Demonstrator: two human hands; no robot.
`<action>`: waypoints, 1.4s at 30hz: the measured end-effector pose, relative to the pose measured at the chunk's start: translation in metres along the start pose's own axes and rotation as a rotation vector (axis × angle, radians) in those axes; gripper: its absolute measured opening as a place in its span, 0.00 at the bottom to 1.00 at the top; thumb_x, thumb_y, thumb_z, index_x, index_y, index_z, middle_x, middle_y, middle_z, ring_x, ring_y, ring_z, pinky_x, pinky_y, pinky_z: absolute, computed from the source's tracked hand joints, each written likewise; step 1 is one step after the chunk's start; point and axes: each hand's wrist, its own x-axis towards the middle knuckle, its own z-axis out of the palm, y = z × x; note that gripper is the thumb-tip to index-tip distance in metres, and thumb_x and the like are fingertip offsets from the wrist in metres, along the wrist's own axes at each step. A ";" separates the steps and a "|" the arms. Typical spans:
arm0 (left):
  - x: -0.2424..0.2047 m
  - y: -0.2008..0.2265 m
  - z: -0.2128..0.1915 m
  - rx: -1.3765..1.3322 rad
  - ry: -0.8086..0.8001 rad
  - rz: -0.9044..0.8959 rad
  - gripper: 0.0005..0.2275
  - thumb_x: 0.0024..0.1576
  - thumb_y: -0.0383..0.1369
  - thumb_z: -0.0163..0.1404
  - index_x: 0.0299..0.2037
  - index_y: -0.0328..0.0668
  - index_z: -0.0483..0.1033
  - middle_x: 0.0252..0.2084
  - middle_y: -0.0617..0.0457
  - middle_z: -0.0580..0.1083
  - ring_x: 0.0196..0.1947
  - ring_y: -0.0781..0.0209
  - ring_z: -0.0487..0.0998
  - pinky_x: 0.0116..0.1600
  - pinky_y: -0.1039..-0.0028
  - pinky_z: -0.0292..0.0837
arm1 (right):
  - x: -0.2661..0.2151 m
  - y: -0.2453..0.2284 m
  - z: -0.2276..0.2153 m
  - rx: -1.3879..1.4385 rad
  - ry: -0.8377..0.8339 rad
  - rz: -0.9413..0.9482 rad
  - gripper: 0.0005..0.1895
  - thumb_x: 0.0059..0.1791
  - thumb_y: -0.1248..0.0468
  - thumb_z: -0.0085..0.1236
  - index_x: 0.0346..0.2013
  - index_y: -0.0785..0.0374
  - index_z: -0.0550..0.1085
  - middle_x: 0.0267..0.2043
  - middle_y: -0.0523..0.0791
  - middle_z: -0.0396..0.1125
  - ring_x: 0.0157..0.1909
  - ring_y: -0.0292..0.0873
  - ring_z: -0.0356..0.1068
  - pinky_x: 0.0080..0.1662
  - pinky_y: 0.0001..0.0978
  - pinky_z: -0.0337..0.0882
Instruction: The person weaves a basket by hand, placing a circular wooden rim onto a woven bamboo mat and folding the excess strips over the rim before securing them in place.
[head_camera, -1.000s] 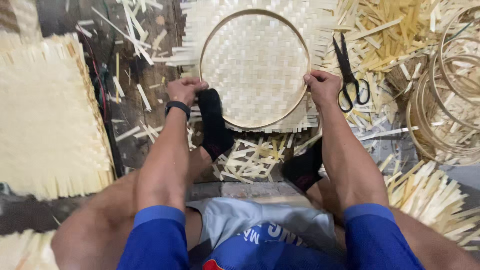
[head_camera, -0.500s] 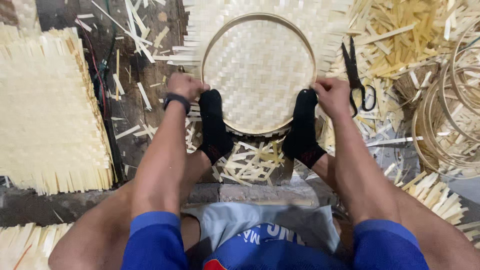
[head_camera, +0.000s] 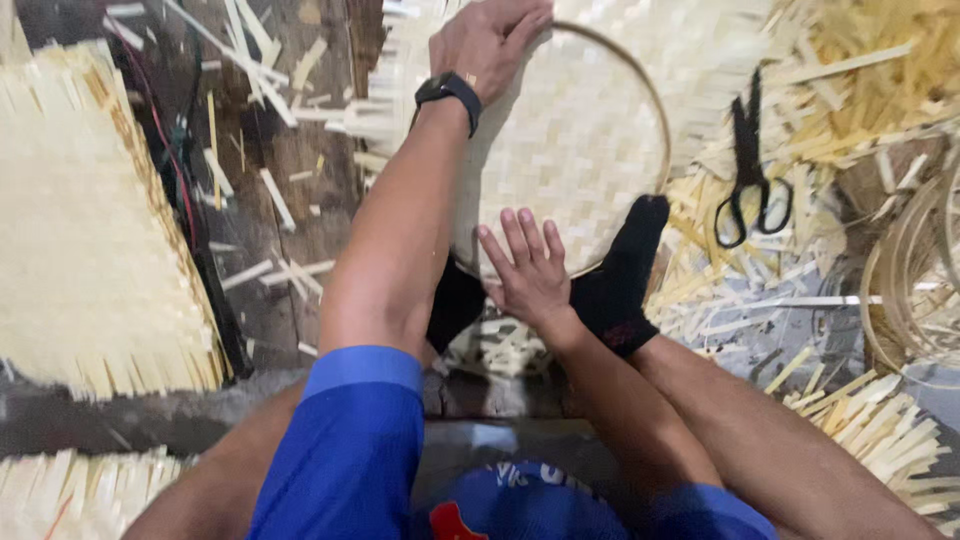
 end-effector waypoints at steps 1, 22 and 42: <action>0.010 0.004 -0.003 0.008 0.006 0.007 0.11 0.62 0.48 0.54 0.47 0.59 0.83 0.50 0.60 0.80 0.51 0.55 0.78 0.54 0.64 0.73 | 0.006 0.005 -0.009 -0.014 0.016 0.003 0.46 0.44 0.45 0.66 0.75 0.49 0.62 0.78 0.51 0.49 0.80 0.52 0.45 0.75 0.56 0.46; 0.044 0.013 -0.009 0.075 -0.351 -0.212 0.25 0.57 0.58 0.47 0.32 0.43 0.84 0.28 0.47 0.78 0.31 0.47 0.76 0.41 0.59 0.70 | 0.136 0.208 -0.021 0.352 0.320 0.532 0.14 0.56 0.62 0.47 0.38 0.68 0.78 0.37 0.60 0.70 0.43 0.61 0.69 0.50 0.54 0.67; -0.024 -0.083 -0.013 0.016 0.157 -0.142 0.25 0.63 0.53 0.51 0.28 0.36 0.82 0.21 0.44 0.70 0.24 0.59 0.65 0.31 0.62 0.64 | 0.117 0.215 0.014 0.773 -0.025 0.844 0.26 0.59 0.51 0.34 0.50 0.70 0.74 0.55 0.63 0.68 0.59 0.66 0.65 0.61 0.48 0.63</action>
